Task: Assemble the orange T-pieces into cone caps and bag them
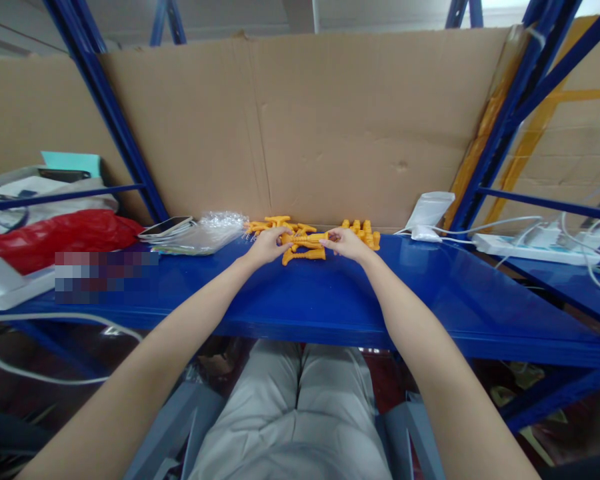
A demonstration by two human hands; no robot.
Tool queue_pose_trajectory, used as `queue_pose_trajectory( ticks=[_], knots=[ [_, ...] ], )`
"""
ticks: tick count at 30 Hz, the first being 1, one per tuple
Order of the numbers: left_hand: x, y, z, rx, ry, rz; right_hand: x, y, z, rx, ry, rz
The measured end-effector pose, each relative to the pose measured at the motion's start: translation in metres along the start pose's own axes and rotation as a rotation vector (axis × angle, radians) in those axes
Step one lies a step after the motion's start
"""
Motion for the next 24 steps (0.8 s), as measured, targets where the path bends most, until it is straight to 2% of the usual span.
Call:
queue_pose_trajectory(
  ticks=[8, 13, 17, 22, 24],
  knots=[
    [0.002, 0.001, 0.0, -0.007, -0.011, -0.002, -0.003, 0.001, -0.001, -0.045, -0.002, -0.068],
    [0.008, 0.001, 0.0, -0.002, 0.013, 0.003, 0.007, -0.001, 0.001, 0.016, 0.062, -0.035],
    [0.012, 0.0, 0.0, 0.003, 0.025, -0.014, 0.01, 0.0, 0.004, 0.012, 0.052, 0.004],
    [0.011, -0.001, -0.001, 0.005, 0.018, -0.025, 0.014, -0.001, 0.001, 0.04, 0.16, 0.009],
    [0.01, -0.002, -0.001, 0.011, 0.019, -0.033, 0.011, 0.0, -0.002, 0.037, 0.151, 0.049]
  ],
)
Point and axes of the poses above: each hand's wrist, its own z-axis towards the middle knuckle, its own y-axis out of the palm, x = y × z, the point moved 8 cm from there along z, towards the middle knuckle, and after that the axes turned 12 degrees about -x, right-handed, at the moved point
